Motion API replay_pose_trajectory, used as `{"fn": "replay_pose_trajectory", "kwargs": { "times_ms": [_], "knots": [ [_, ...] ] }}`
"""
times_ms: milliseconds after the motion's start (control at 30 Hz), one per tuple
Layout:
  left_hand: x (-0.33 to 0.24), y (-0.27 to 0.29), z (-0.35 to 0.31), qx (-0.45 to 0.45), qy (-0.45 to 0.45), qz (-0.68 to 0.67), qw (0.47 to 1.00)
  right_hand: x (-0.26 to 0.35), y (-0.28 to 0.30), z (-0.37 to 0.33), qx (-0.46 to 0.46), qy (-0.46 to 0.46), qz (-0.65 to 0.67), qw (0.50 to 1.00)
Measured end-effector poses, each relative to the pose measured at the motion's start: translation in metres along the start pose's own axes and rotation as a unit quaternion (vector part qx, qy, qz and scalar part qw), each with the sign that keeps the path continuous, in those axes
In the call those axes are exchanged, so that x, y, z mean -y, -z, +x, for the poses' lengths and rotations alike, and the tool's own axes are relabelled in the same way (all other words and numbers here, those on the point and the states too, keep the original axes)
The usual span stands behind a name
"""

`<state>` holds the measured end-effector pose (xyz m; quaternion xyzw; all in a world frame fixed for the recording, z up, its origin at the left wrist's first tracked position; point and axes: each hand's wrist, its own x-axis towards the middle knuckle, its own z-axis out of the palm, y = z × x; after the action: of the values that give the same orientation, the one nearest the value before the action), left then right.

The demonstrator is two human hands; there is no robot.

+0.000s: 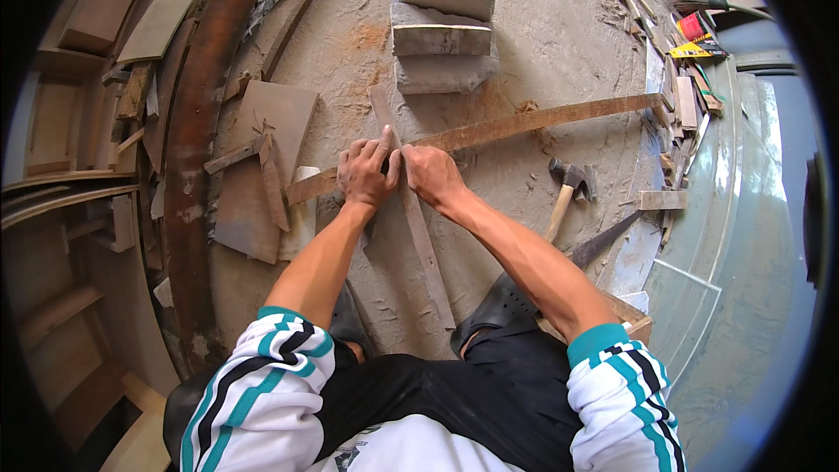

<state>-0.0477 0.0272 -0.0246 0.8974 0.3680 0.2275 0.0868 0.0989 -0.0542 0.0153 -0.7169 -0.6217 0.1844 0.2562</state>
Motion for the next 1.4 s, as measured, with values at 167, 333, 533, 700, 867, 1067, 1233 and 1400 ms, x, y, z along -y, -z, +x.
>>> {"fn": "replay_pose_trajectory", "kwargs": {
  "times_ms": [167, 333, 533, 700, 867, 1067, 1233, 1400],
  "knots": [
    [-0.001, 0.001, -0.007, -0.013, 0.001, -0.012, 1.0, -0.005, 0.005, -0.026, 0.049, 0.045, -0.012, 0.998],
    [-0.005, 0.001, -0.005, -0.008, 0.006, -0.037, 0.999, -0.026, 0.025, -0.072, 0.258, 0.026, -0.063, 0.964],
    [0.008, 0.008, -0.004, -0.072, 0.034, -0.091, 0.993, 0.0, 0.125, -0.094, 0.307, -0.039, -0.068, 0.948],
    [0.027, 0.024, -0.018, -0.11, 0.091, -0.098, 0.985, 0.006, 0.142, -0.108, 0.31, -0.048, -0.044, 0.949],
    [0.019, 0.055, 0.015, -0.171, 0.169, -0.176, 0.955, 0.013, 0.089, -0.094, 0.206, -0.065, 0.068, 0.974],
    [-0.033, 0.118, 0.077, -0.186, 0.263, -0.336, 0.885, 0.04, 0.083, -0.059, 0.083, -0.046, 0.141, 0.985],
    [-0.04, 0.13, 0.09, -0.254, 0.254, -0.35, 0.865, 0.017, 0.095, -0.041, -0.025, 0.005, 0.098, 0.995],
    [-0.057, 0.141, 0.087, -0.229, 0.349, -0.521, 0.745, -0.006, 0.122, -0.039, -0.05, 0.054, 0.137, 0.988]
  ]
}}
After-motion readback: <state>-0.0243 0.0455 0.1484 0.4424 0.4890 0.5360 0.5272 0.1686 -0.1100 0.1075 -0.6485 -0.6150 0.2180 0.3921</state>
